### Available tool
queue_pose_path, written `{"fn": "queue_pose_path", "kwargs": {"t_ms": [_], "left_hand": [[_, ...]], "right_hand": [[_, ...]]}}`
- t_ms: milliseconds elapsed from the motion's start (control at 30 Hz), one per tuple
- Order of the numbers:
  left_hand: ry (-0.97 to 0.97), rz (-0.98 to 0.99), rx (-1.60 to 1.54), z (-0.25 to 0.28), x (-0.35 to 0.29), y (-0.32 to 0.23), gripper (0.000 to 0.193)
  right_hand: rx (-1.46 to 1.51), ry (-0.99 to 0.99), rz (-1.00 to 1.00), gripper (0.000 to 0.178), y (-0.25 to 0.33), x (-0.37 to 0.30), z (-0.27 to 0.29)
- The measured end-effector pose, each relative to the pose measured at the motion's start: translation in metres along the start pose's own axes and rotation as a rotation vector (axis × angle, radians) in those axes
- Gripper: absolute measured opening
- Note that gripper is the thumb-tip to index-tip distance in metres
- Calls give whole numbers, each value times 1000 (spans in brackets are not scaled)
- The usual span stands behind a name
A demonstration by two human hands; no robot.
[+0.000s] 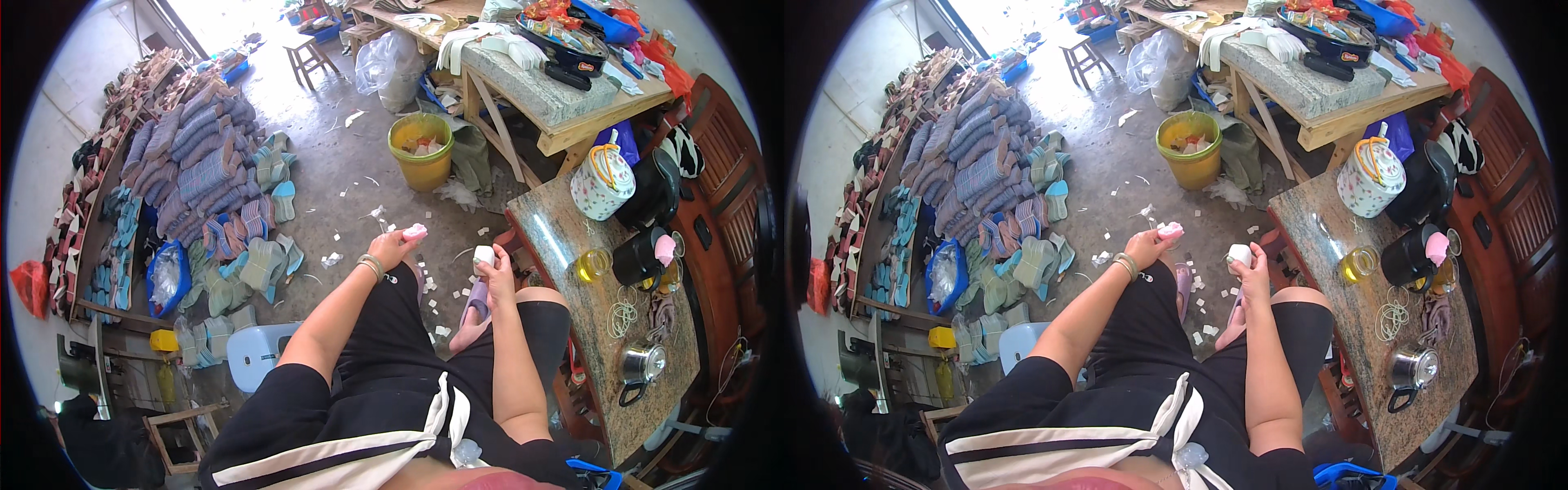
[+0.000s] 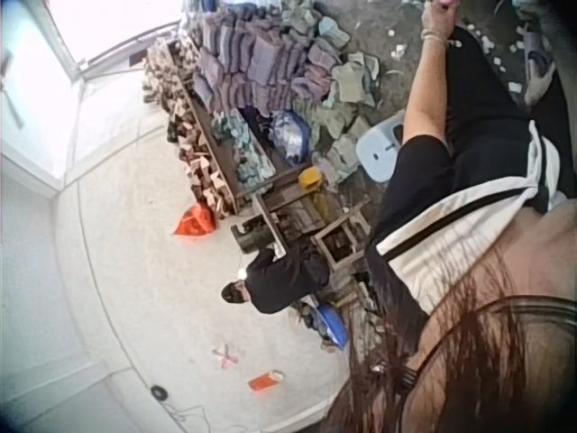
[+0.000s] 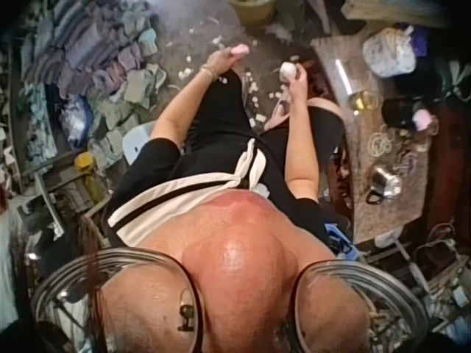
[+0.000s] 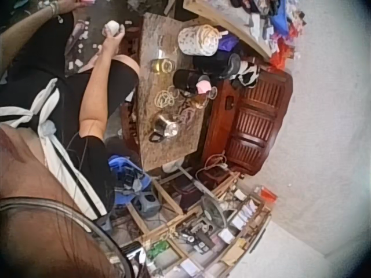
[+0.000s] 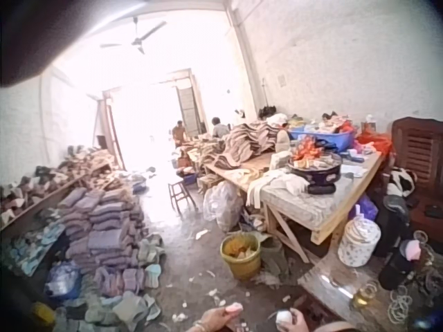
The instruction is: Preparing shoe components by applying adhesive or sealant to foam inserts.
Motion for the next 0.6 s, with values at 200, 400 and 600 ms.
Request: {"fn": "queue_pose_path", "kwargs": {"t_ms": [200, 400, 600], "left_hand": [[-15, -17, 9, 5, -1, -6, 37], [-14, -37, -9, 7, -4, -9, 37], [2, -41, -2, 7, -2, -11, 36]], "right_hand": [[-11, 4, 6, 66, 3, -2, -2], [-37, 4, -14, 64, 3, -7, -9], [-55, -5, -7, 64, 4, -7, -9]]}}
Point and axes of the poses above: each hand's wrist, its own x-axis towards the middle knuckle, its own z-axis out of the back of the hand, y = z × x, the point moved 9 cm from there along x, towards the middle knuckle, and after that the axes turned 12 degrees about -z, right-handed, at the moved point
